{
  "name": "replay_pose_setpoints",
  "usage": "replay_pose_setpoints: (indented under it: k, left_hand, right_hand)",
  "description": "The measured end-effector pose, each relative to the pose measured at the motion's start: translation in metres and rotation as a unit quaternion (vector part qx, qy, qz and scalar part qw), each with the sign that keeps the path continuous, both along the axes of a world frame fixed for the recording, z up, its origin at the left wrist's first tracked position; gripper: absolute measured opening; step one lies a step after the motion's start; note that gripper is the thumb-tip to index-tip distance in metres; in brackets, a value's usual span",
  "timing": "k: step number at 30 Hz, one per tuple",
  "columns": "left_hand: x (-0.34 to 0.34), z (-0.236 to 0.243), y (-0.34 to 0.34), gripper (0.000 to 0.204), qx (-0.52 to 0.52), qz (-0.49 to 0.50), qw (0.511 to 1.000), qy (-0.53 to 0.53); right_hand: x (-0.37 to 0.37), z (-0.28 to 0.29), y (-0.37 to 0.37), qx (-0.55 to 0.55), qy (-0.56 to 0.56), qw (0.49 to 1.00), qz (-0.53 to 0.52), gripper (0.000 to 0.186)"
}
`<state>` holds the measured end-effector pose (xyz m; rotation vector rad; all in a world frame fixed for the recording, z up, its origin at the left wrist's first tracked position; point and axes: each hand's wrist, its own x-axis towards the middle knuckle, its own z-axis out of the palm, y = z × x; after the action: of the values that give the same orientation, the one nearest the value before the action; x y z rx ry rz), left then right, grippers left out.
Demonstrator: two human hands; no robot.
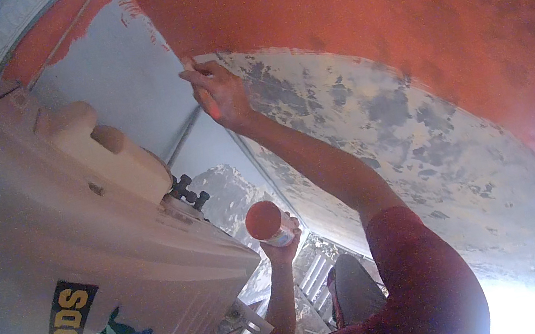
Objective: The person paints a ceiling with orange paint using a brush and a small container. They repeatedly dip the brush into the container and apply paint to the ceiling surface, covering previously unpainted areas.
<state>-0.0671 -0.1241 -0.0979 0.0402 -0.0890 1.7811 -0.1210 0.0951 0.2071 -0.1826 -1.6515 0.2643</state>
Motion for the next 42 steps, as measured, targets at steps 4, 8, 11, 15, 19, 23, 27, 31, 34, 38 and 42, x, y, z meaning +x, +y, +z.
replay_pose_setpoints:
  k: [4,8,11,15,19,23,27,31,34,38,42]
  left_hand:
    - [0.001,-0.003,0.003,0.064,0.032,0.008,0.999,0.028]
    - [-0.005,-0.011,-0.003,0.064,-0.02,0.008,1.0,0.014]
    - [-0.009,-0.016,-0.01,0.064,-0.037,0.02,0.999,0.007]
    - [-0.007,-0.01,-0.005,0.063,-0.047,0.008,0.999,0.004]
    - [-0.001,-0.006,0.0,0.064,-0.048,0.017,0.998,0.022]
    - [-0.011,-0.014,-0.006,0.065,-0.063,0.036,0.997,0.035]
    - [-0.008,-0.014,-0.005,0.066,-0.032,0.027,0.999,0.029]
    - [-0.01,-0.014,-0.003,0.067,-0.044,0.028,0.998,0.026]
    - [-0.011,-0.019,-0.008,0.065,-0.045,0.041,0.998,0.029]
    - [-0.002,-0.013,-0.005,0.063,-0.036,0.025,0.999,0.015]
    - [-0.001,-0.011,-0.008,0.062,-0.018,0.019,1.0,0.011]
  right_hand:
    - [-0.055,-0.005,0.046,-0.002,-0.06,0.998,0.012,0.028]
    - [-0.056,-0.026,0.054,0.072,-0.063,0.994,-0.044,0.032]
    - [-0.035,-0.06,0.017,0.02,-0.028,0.999,-0.015,0.038]
    - [-0.037,-0.058,0.023,-0.035,-0.074,0.995,0.061,0.038]
    - [-0.063,-0.022,0.051,0.07,-0.085,0.993,-0.049,0.032]
    - [-0.057,-0.023,0.027,0.027,-0.049,0.997,-0.057,0.034]
    - [-0.067,-0.007,0.043,0.007,-0.047,0.998,0.031,0.031]
    - [-0.067,-0.008,0.042,-0.013,-0.057,0.998,-0.018,0.03]
    - [-0.059,-0.009,0.015,-0.141,-0.072,0.977,0.145,0.03]
    - [-0.061,-0.022,0.055,0.048,-0.125,0.991,-0.017,0.031]
    - [-0.015,-0.043,0.039,-0.005,-0.102,0.995,0.003,0.032]
